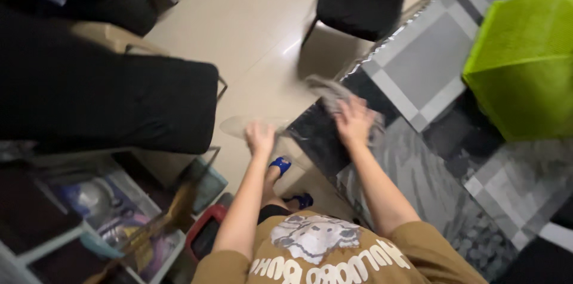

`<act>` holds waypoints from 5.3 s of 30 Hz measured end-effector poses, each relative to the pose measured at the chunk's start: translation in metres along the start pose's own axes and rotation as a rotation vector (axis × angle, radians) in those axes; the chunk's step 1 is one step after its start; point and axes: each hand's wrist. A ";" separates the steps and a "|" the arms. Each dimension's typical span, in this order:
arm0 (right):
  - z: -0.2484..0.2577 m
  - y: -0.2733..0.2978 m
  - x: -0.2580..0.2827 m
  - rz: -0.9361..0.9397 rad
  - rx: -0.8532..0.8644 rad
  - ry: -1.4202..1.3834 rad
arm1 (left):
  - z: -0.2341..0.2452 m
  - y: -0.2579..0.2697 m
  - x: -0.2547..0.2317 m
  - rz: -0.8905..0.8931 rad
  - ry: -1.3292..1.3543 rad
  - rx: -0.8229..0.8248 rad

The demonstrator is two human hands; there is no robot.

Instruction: The person wipes a dining table covered with a transparent plastic sheet using a cloth. They move around the table, wiping different sections and edges while a green fruit cover remains on the surface.

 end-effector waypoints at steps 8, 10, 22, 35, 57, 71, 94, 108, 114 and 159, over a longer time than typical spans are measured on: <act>0.010 0.047 -0.126 -0.956 -0.038 0.191 | -0.003 -0.009 -0.090 0.128 -0.237 0.638; -0.011 0.038 -0.090 -0.922 -0.075 -0.016 | -0.008 -0.023 -0.096 0.138 -0.374 0.754; -0.005 0.074 0.008 -0.408 0.108 0.135 | -0.075 -0.050 -0.077 0.055 -0.199 0.891; 0.010 0.161 -0.095 -0.984 -0.085 0.206 | -0.131 0.042 -0.218 -0.711 -0.499 1.092; 0.056 0.363 -0.379 -1.207 0.050 0.301 | -0.230 0.334 -0.279 -0.754 -0.556 1.195; 0.056 0.329 -0.298 -0.484 0.242 0.097 | -0.176 0.285 -0.191 -0.644 0.144 0.684; 0.059 0.182 -0.064 0.539 0.114 -0.066 | -0.078 0.284 0.002 1.059 0.873 -0.120; 0.103 0.313 -0.135 0.776 0.202 -0.148 | -0.209 0.336 0.115 1.209 1.437 -0.004; 0.089 0.264 -0.092 0.750 0.210 -0.121 | -0.112 0.329 0.111 1.023 1.532 -0.215; -0.050 0.236 0.152 1.039 0.249 -0.328 | 0.038 0.287 0.094 0.687 1.156 -0.270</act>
Point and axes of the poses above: each hand's wrist, its own y-axis away from the middle knuckle, its own z-axis out of the back of the hand, x = y × z, and after that the axes turned 15 degrees about y, right-handed
